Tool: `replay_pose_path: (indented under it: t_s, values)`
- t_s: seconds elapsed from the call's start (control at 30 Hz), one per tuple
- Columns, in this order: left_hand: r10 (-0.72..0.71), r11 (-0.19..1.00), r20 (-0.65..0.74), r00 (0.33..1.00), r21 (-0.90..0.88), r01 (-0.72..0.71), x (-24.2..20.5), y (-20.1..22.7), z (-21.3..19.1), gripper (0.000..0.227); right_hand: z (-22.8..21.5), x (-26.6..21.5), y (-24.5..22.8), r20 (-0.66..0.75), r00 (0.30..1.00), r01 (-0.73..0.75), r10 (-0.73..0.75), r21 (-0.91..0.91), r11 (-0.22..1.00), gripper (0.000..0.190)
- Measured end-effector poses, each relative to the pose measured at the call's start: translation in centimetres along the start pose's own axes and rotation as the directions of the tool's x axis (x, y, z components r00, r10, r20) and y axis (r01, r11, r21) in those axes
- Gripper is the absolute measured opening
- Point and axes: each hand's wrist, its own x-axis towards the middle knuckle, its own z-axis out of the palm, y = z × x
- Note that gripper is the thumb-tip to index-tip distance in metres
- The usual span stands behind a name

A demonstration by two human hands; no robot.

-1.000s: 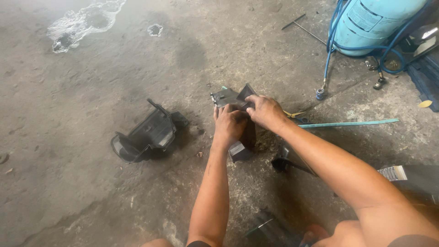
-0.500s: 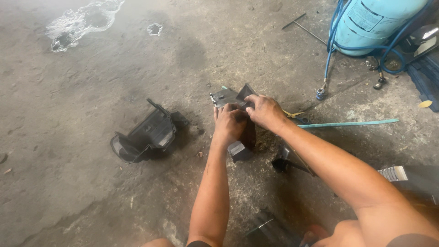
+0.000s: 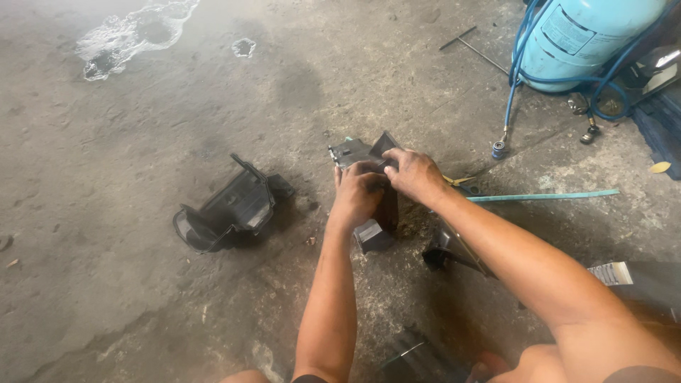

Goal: The person uses a screwdriver to fasten a small metal bracket onto a black plastic housing, then fits a radiator core into the housing and secures it by hand. The person handles the plastic housing, metal bracket, and radiator core throughout the task.

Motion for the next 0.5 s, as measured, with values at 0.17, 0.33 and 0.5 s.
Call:
replay_pose_path:
  t_s: [0.17, 0.33, 0.5]
  values:
    - [-0.618, 0.684, -0.080, 0.782, -0.546, 0.484, -0.5, -1.5, -2.1, 0.067, 0.0, 0.3, 0.9, -0.022, 1.000, -0.016, 0.016, 0.011, 1.000, 0.046]
    - [-0.357, 0.159, 0.414, 0.838, -0.856, 0.491, -0.5, -4.1, -0.2, 0.067, 0.5, 0.9, 0.8, -0.072, 0.996, -0.041, 0.046, 0.067, 0.997, 0.051]
    - [-0.189, -0.046, 0.334, 0.924, -0.942, 0.331, -0.6, -6.5, 5.0, 0.047, 0.1, 0.8, 0.6, 0.002, 1.000, -0.023, 0.023, 0.102, 0.995, 0.038]
